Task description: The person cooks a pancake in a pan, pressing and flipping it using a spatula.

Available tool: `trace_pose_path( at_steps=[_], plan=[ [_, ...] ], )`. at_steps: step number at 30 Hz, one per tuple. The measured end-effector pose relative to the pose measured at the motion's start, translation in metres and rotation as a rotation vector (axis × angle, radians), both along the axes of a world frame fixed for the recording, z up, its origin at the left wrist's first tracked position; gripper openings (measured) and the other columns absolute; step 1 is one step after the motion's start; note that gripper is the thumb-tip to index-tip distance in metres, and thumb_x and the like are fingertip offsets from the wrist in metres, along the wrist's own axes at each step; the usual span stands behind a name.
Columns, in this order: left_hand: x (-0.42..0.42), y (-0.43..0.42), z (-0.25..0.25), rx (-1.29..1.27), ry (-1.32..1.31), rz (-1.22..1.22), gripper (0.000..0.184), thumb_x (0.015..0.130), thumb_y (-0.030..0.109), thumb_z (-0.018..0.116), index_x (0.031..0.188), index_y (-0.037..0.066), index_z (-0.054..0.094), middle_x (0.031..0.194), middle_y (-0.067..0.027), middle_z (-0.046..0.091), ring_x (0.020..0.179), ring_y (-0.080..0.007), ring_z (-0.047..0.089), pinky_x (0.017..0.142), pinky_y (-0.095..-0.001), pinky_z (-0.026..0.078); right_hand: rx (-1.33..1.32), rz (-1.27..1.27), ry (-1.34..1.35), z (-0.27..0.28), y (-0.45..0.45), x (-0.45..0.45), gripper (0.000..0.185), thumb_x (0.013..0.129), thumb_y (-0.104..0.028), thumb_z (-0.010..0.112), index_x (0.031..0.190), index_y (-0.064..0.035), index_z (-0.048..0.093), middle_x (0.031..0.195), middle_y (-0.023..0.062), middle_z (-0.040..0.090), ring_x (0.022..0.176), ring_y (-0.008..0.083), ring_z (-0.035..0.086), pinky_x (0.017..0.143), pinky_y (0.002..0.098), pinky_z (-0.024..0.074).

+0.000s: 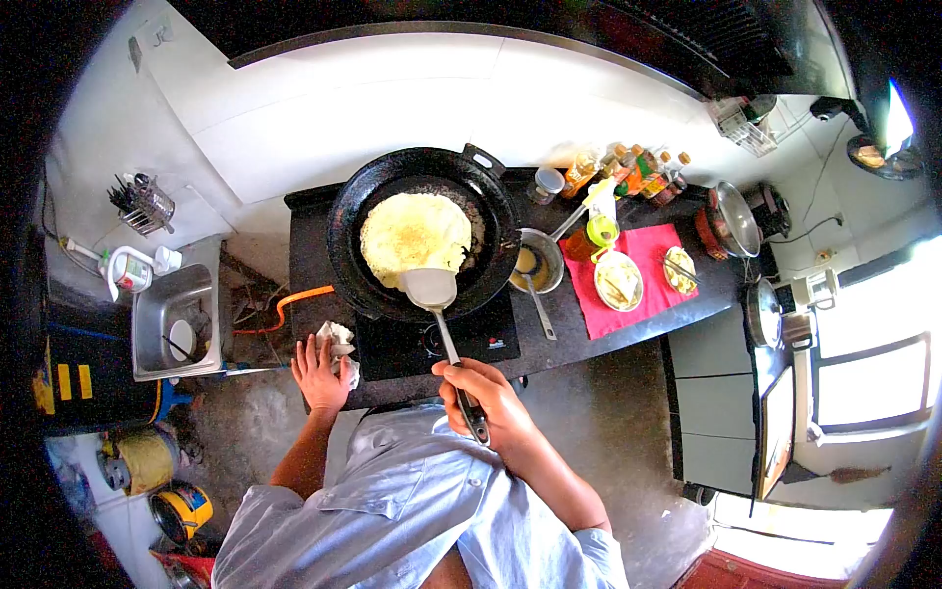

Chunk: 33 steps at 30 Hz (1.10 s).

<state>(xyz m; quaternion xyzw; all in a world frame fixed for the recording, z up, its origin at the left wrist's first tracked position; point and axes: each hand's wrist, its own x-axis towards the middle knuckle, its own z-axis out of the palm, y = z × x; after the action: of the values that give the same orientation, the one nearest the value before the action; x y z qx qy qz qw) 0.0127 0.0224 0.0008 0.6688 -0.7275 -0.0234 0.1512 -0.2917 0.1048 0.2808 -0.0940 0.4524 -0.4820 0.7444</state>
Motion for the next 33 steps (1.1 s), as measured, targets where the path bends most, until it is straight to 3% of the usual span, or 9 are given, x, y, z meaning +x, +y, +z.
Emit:
trace_pose_path(
  at_steps=[33],
  plan=[
    [-0.001,-0.001,-0.002,-0.003,-0.009,0.001,0.061,0.095,0.048,0.061,0.147,0.014,0.061,0.161,-0.0149,0.046,0.154,-0.0433,0.032,0.124,-0.0633,0.023,-0.04,0.022,0.037,-0.01,0.009,0.001,0.027,0.107,-0.022,0.06,0.123,-0.0005,0.062,0.071,0.006,0.059,0.045,0.0123,0.05,0.04,0.028,0.0383]
  ],
)
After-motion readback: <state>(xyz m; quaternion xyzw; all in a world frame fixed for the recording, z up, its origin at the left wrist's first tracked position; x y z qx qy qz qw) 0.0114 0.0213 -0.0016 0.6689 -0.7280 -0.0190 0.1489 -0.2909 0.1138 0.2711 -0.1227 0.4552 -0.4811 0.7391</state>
